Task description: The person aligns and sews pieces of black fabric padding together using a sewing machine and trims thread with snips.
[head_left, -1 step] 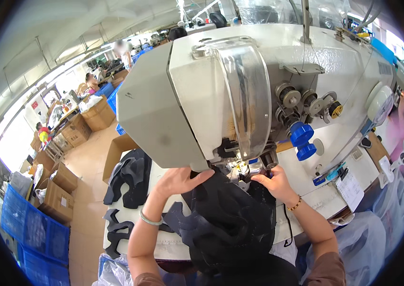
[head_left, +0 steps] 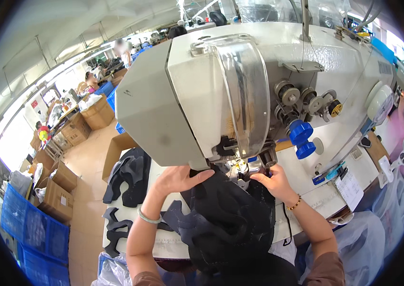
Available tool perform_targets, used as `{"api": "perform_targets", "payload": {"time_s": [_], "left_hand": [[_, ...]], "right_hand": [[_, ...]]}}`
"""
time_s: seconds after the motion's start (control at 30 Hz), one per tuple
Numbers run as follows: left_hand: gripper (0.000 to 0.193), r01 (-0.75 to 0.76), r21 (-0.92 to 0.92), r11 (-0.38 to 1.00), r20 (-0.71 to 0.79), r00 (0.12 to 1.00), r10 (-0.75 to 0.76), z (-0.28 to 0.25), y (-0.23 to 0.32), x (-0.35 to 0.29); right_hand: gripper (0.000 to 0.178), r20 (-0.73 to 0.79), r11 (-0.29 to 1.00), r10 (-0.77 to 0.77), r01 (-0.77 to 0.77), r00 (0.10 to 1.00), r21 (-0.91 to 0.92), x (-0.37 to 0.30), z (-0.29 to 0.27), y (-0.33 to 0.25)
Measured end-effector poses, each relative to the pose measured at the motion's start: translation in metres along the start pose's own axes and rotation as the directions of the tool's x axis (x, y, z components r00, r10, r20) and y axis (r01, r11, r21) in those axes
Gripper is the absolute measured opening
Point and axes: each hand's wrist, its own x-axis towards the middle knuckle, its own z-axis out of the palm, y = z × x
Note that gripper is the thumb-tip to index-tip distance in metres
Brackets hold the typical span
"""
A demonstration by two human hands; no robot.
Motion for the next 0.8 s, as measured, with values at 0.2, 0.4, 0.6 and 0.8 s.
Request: {"api": "perform_targets", "payload": {"time_s": [0.2,0.4,0.6,0.8], "left_hand": [[0.05,-0.026,0.115,0.993,0.024,0.999,0.024,-0.004,0.002,0.007],[0.051,0.028,0.031,0.999,0.05,0.998,-0.03,-0.002,0.006,0.005],[0.044,0.053,0.087,0.995,0.108,0.992,-0.062,-0.007,0.006,0.002],[0.046,0.064,0.062,0.996,0.147,0.986,-0.073,-0.004,0.006,0.009]], "right_hand": [[0.065,-0.01,0.997,-0.055,0.054,0.998,-0.05,0.002,-0.002,-0.008],[0.066,0.123,0.999,0.019,-0.013,0.992,-0.05,0.004,-0.014,0.008],[0.053,0.0,0.986,0.001,-0.001,1.0,-0.168,-0.008,0.003,-0.018],[0.048,0.022,0.974,-0.17,0.164,0.985,0.158,0.008,-0.002,-0.003]]}}
